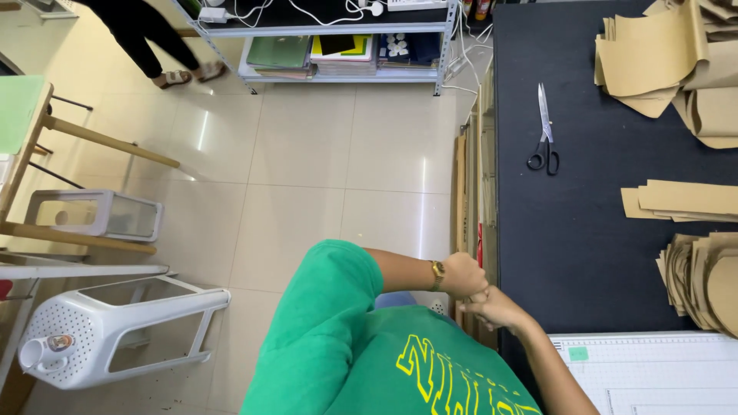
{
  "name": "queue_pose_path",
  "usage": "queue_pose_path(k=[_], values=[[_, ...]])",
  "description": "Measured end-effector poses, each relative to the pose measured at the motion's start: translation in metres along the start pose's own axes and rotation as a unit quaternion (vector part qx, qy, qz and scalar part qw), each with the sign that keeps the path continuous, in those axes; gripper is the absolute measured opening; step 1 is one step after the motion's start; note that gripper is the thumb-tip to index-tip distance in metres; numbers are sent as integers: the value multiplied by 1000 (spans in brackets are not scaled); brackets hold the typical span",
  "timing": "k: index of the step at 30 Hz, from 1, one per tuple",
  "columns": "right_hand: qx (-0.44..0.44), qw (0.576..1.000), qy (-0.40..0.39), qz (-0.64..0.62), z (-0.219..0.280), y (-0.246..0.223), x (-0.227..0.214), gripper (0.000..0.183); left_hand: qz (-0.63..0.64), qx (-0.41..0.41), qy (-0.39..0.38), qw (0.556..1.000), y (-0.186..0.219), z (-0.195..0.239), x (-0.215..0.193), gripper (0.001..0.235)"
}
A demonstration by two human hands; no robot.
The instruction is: Organizing, folding, and cutting brown paper sheets on a workbench using a paper trimmer.
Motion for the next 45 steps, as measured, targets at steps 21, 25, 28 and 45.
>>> queue_pose_path(k=[21, 25, 28, 45], values=[[-5, 991, 92, 92, -68, 54, 7, 24, 162, -71, -241, 954, -39, -6, 17, 19], [61, 918, 220, 324, -32, 4, -9, 20, 361, -135, -378, 842, -68, -17, 41, 20], [-38, 727, 420, 542, -13, -32, -18, 38, 527, -189, -493, 666, -67, -6, 62, 40], [-92, 640, 461, 607, -13, -46, -17, 18, 582, -134, -493, 633, -74, -4, 57, 36]])
Point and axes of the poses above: each hand's wrist, its own z-axis away from the middle knuckle, its own x-axis out of the palm, y = z × x, the point moved 7 cm from there along -z, towards the middle knuckle, and after that the axes turned 13 degrees about z, right-handed, at the moved point
